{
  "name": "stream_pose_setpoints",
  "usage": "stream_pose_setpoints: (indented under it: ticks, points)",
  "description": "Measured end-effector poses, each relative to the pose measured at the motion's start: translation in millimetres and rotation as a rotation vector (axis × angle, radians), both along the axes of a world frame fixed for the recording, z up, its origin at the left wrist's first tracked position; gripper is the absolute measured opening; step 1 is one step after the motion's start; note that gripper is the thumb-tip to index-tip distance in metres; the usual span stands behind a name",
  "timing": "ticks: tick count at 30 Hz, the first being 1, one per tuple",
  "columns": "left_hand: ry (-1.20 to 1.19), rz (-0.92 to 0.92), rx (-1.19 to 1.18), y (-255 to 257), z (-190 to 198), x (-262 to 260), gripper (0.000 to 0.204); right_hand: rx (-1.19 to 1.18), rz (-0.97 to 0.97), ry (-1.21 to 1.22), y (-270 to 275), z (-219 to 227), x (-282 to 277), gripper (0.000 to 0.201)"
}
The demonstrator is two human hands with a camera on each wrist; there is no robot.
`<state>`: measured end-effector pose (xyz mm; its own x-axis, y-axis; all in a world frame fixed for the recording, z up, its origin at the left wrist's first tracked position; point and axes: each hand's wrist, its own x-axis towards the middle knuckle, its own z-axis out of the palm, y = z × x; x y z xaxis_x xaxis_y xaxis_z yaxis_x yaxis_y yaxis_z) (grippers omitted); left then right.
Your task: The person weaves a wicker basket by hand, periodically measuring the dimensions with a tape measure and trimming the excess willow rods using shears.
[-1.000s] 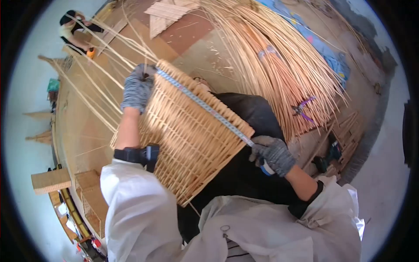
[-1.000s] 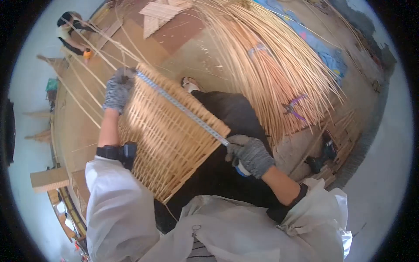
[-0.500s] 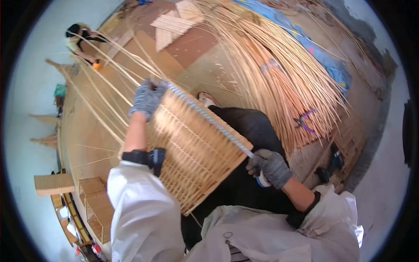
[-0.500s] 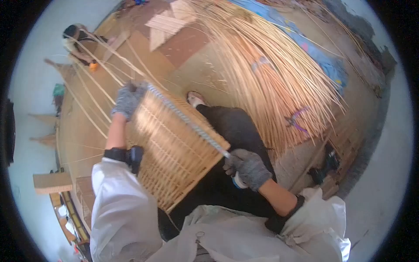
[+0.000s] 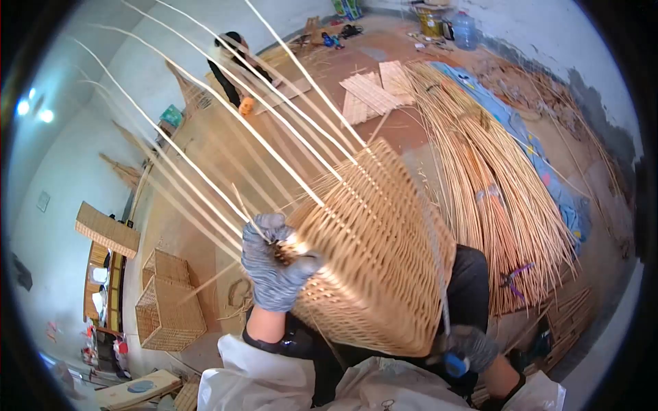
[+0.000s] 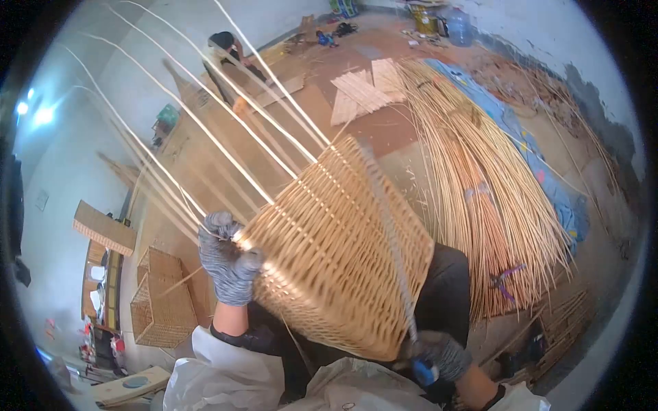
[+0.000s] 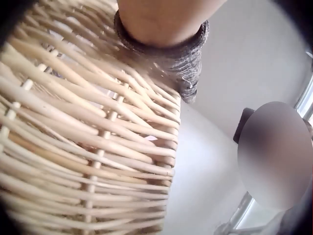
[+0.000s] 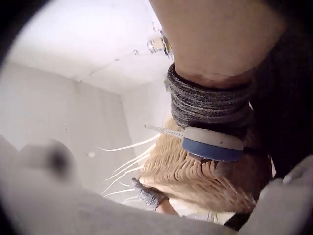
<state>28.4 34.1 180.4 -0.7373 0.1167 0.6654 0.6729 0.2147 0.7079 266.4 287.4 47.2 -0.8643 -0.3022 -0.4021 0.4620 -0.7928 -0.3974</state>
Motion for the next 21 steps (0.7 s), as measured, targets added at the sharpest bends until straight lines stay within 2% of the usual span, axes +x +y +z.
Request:
stream_pose_setpoints:
  ticks: [1,3,5,6,7,9,10,11,12,13,14,16,19,20,21]
  points:
    - [-0.07,-0.042,0.083,-12.1,-0.9,-3.2,0.056,0.086,0.162,-0.048,-9.4,-4.9,0.1,0.025]
    - [-0.212,-0.155,0.192,-31.7,-1.3,-3.7,0.055,0.132,0.351,-0.1,-34.1,-17.1,1.3,0.031]
    - [-0.265,-0.146,0.253,-58.7,-27.4,-17.9,0.039,0.354,0.508,0.195,-72.9,4.3,-15.6,0.033]
    - [-0.297,-0.119,0.299,-70.9,-46.8,-24.9,0.032,0.365,0.572,0.281,-93.4,-14.2,-16.2,0.033]
    - [-0.375,-0.224,0.462,-81.7,-67.6,-32.0,0.029,0.373,0.642,0.362,-112.6,-39.9,-17.2,0.033]
    - [-0.519,-0.434,0.801,-94.9,-107.6,-51.4,0.026,0.504,0.688,0.468,-132.6,-59.3,-29.7,0.029]
    - [-0.575,-0.384,0.733,-99.7,-120.8,-57.0,0.027,0.57,0.701,0.527,-135.9,-62.3,-34.2,0.027]
    - [-0.602,-0.31,0.765,-99.4,-125.0,-59.9,0.027,0.811,0.517,0.746,-130.3,-62.6,-35.0,0.022]
    - [-0.629,-0.232,0.796,-100.3,-128.7,-63.2,0.027,0.604,0.454,0.505,-118.7,-61.9,-34.8,0.021]
    - [-0.619,-0.364,0.835,-108.5,-145.5,-75.1,0.027,0.398,0.388,0.27,-102.0,-59.7,-36.0,0.02]
    - [-0.66,-0.094,0.629,-94.8,-120.4,-61.9,0.032,0.196,0.328,0.038,-89.3,-56.2,-34.7,0.02]
    - [-0.646,0.005,0.515,-100.5,-128.7,-72.4,0.026,0.282,0.155,-0.14,-63.8,-33.9,-37.6,0.018]
    - [-0.509,0.178,0.211,-98.7,-132.7,-90.3,0.027,0.475,0.093,-0.045,-56.6,-32.8,-28.2,0.016]
    - [-0.178,0.351,-0.009,-92.6,-117.8,-88.1,0.029,0.469,0.09,-0.077,-59.9,-26.9,-26.0,0.015]
    - [0.157,0.507,-0.228,-83.0,-87.2,-78.7,0.032,0.463,0.084,-0.112,-66.7,-16.8,-25.4,0.014]
